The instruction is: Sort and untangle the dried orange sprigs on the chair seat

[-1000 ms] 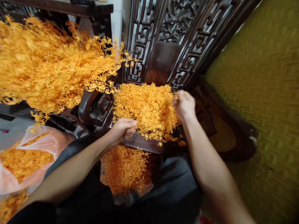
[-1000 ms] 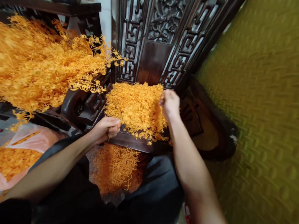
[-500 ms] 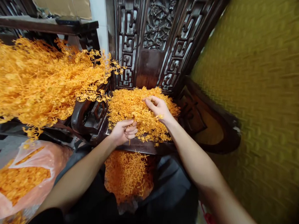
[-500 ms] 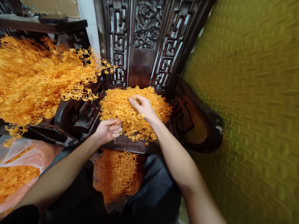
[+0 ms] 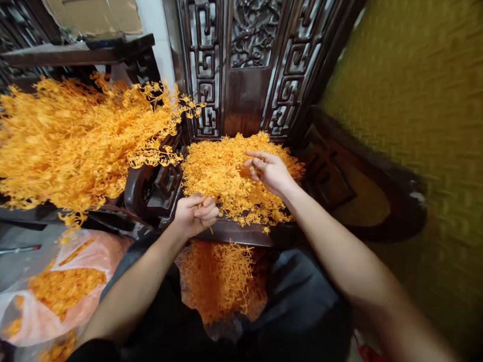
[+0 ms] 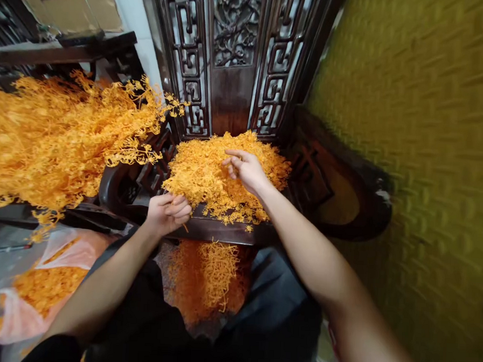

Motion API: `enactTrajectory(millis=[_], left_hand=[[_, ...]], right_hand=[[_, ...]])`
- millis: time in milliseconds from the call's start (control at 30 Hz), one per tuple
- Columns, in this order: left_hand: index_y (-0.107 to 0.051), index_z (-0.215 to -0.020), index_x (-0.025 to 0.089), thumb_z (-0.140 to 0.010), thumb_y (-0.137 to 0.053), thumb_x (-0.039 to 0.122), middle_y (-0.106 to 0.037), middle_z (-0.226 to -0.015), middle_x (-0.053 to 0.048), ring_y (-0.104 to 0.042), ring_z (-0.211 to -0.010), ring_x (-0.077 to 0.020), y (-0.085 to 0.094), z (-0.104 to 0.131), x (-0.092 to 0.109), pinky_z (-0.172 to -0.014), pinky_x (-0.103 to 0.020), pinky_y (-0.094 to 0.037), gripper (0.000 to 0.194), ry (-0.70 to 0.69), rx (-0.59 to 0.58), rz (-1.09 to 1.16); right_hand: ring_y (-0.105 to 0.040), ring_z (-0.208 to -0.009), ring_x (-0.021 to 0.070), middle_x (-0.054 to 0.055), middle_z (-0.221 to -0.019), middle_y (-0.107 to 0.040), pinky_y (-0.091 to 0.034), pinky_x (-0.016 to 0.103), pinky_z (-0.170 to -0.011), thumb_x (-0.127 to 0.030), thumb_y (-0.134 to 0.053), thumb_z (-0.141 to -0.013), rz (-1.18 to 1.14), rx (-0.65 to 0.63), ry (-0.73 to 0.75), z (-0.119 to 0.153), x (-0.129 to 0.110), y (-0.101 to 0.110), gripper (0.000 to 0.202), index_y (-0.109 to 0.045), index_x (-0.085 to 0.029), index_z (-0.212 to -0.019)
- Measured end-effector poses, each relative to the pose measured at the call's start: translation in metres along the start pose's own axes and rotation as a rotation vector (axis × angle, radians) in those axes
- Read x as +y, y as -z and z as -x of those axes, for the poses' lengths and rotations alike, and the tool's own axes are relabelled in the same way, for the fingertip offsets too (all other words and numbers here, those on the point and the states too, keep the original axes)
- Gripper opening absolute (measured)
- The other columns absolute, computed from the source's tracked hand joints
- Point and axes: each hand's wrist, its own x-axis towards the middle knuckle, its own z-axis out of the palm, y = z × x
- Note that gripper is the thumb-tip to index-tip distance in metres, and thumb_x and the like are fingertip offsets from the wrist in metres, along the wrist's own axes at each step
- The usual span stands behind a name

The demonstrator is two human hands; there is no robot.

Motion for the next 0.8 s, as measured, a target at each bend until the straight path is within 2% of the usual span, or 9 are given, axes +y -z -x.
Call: enactTrajectory(millis=[100, 167, 267, 333, 433, 500, 600, 700, 800], left_hand=[[-0.046, -0.061, 0.018, -0.087, -0.056, 0.02, -0.014, -0.048, 0.007, -0.021, -0.042, -0.009, 0.002, -0.005, -0.002, -0.041, -0.021, -0.017, 0.027, -0.054, 0.058, 0.087], [-0.047, -0.064, 0.017, -0.089, -0.054, 0.019, -0.014, -0.048, 0.008, -0.021, -0.042, -0.0088, 0.002, -0.01, -0.002, -0.041, -0.021, -0.014, 0.026, -0.112, 0.065, 0.132], [-0.048, -0.067, 0.017, -0.09, -0.054, 0.017, -0.015, -0.05, 0.008, -0.021, -0.042, -0.0081, -0.001, -0.017, -0.002, -0.041, -0.021, -0.012, 0.024, -0.179, 0.064, 0.169], [-0.048, -0.067, 0.017, -0.091, -0.054, 0.018, -0.014, -0.05, 0.009, -0.02, -0.042, -0.0076, -0.003, -0.018, -0.003, -0.041, -0.021, -0.012, 0.025, -0.192, 0.074, 0.17], [-0.048, -0.065, 0.016, -0.093, -0.053, 0.019, -0.012, -0.049, 0.009, -0.017, -0.041, -0.0074, -0.008, -0.015, -0.007, -0.04, -0.021, -0.012, 0.029, -0.149, 0.078, 0.121], [-0.048, -0.062, 0.016, -0.093, -0.054, 0.02, -0.013, -0.047, 0.009, -0.016, -0.041, -0.0072, -0.011, -0.01, -0.011, -0.04, -0.02, -0.014, 0.032, -0.093, 0.063, 0.051], [-0.052, -0.062, 0.015, -0.09, -0.06, 0.022, -0.018, -0.045, 0.008, -0.019, -0.041, -0.0066, -0.013, -0.005, -0.016, -0.04, -0.019, -0.017, 0.03, -0.11, 0.078, -0.053], [-0.057, -0.069, 0.014, -0.085, -0.07, 0.027, -0.027, -0.046, 0.008, -0.02, -0.041, -0.0051, -0.013, -0.01, -0.017, -0.04, -0.017, -0.015, 0.024, -0.229, 0.186, -0.122], [-0.057, -0.072, 0.015, -0.08, -0.076, 0.037, -0.034, -0.048, 0.008, -0.023, -0.041, -0.0039, -0.009, -0.023, -0.021, -0.041, -0.017, -0.013, 0.03, -0.341, 0.343, -0.229]], right_hand=[[-0.031, -0.051, 0.0075, -0.004, -0.066, -0.045, -0.02, 0.023, -0.046, -0.059, -0.066, -0.09, 0.034, -0.038, 0.041, 0.013, -0.004, -0.026, 0.044, -0.066, -0.017, -0.104], [-0.033, -0.053, 0.0096, -0.003, -0.067, -0.043, -0.023, 0.025, -0.048, -0.075, -0.052, -0.092, 0.132, -0.001, 0.115, 0.023, -0.006, -0.039, 0.06, -0.067, -0.019, -0.108], [-0.053, -0.073, 0.017, 0.004, -0.086, -0.06, -0.042, 0.031, -0.065, -0.075, -0.047, -0.093, 0.398, 0.082, 0.34, 0.036, 0.0, -0.053, 0.061, -0.063, -0.023, -0.12], [-0.058, -0.085, 0.0195, 0.006, -0.095, -0.065, -0.045, 0.035, -0.077, -0.067, -0.05, -0.096, 0.549, 0.114, 0.467, 0.036, 0.007, -0.057, 0.05, -0.062, -0.022, -0.114], [-0.055, -0.075, 0.0171, 0.004, -0.082, -0.062, -0.045, 0.034, -0.073, -0.059, -0.055, -0.096, 0.599, 0.192, 0.554, 0.015, 0.011, -0.043, 0.04, -0.059, -0.02, -0.089], [-0.052, -0.071, 0.0162, 0.002, -0.074, -0.057, -0.045, 0.033, -0.069, -0.058, -0.061, -0.092, 0.523, 0.365, 0.561, -0.009, 0.008, -0.02, 0.039, -0.054, -0.021, -0.081], [-0.048, -0.059, 0.014, -0.002, -0.068, -0.049, -0.044, 0.031, -0.059, -0.056, -0.061, -0.092, 0.252, 0.607, 0.405, -0.037, 0.0, 0.018, 0.038, -0.045, -0.024, -0.082], [-0.051, -0.057, 0.0125, 0.001, -0.079, -0.057, -0.043, 0.028, -0.053, -0.056, -0.067, -0.087, 0.183, 0.399, 0.346, -0.033, -0.004, 0.028, 0.038, -0.047, -0.023, -0.089], [-0.049, -0.056, 0.0131, 0.001, -0.078, -0.057, -0.04, 0.028, -0.052, -0.059, -0.057, -0.094, 0.332, 0.277, 0.516, -0.002, -0.011, 0.004, 0.037, -0.057, -0.023, -0.103]])
